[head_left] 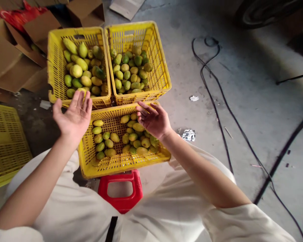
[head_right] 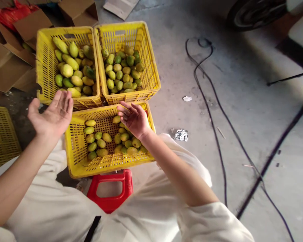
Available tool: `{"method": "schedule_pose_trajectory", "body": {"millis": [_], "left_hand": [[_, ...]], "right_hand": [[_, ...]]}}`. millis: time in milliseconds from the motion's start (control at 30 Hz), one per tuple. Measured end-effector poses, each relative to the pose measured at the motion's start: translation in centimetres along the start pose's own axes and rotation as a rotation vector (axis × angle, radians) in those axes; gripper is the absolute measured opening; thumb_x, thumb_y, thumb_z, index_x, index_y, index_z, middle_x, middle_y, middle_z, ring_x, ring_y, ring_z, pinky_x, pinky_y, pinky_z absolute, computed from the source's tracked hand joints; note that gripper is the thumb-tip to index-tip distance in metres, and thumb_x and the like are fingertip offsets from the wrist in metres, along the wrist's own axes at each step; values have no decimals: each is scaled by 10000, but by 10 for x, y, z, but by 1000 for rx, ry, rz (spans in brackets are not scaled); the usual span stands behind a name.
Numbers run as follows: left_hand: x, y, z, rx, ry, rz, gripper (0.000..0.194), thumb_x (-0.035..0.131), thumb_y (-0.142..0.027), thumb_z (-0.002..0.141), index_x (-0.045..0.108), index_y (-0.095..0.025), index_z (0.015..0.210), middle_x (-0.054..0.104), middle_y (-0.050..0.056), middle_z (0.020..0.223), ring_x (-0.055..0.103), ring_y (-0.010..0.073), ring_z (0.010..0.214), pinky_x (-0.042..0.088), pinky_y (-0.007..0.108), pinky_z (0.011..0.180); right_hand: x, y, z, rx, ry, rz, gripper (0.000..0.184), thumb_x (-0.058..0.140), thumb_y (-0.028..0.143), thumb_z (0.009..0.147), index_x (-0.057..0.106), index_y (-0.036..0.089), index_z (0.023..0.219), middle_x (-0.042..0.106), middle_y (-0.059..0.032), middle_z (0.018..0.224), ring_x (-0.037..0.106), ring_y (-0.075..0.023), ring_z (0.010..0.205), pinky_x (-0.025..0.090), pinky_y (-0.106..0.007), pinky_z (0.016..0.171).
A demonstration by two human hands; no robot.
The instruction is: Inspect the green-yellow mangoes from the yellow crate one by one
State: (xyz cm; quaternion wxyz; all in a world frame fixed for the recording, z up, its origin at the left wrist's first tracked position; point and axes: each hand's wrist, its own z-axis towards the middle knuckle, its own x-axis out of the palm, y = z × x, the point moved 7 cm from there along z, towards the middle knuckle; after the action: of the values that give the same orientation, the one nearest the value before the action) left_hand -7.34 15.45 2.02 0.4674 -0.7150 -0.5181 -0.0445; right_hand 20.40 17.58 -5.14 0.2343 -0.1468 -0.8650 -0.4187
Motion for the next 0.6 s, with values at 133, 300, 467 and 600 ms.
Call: {"method": "schedule_pose_trajectory", "body": {"millis": [133, 300, 467, 600], "left_hand": [[-16, 19, 1, -70, -5, 30, 410, 542, -488, 1098, 746, -246, 1359, 867, 98, 1147, 849, 242, 1185, 699, 309, 954], [-27, 26, -4, -136, -36, 68, 426, 551, -471, 1101, 758, -230, 1383, 854, 126, 1236, 827, 267, 1274, 693, 321, 997], [-25, 23, -8, -145, -33, 110, 430, 573, -479, 1099, 758, -245, 1408, 854, 115, 1275, 788, 278, 1359, 687, 326, 1029], [-25, 31, -7, -186, -10, 115, 449, 562, -470, 1105, 762, -236, 1433, 846, 117, 1326, 766, 294, 1399, 679, 330, 1052]], "right_hand": [[-23, -47, 20, 122, 24, -338, 299, 690, 473, 990, 782, 235, 1147, 861, -79, 1069, 806, -208, 912, 671, -317, 820], [-49, -113, 40, 209, 167, -1136, 219, 872, 285, 848, 665, 232, 899, 725, -67, 861, 782, -301, 971, 657, -431, 908], [-49, -154, 42, 183, 271, -1566, 207, 777, 120, 897, 713, 203, 1075, 757, -213, 1190, 684, -409, 1335, 542, -553, 1156], [-51, -183, 44, 273, 340, -1934, 385, 639, 54, 963, 722, 112, 1335, 655, -340, 1505, 618, -449, 1467, 478, -555, 1211]]}}
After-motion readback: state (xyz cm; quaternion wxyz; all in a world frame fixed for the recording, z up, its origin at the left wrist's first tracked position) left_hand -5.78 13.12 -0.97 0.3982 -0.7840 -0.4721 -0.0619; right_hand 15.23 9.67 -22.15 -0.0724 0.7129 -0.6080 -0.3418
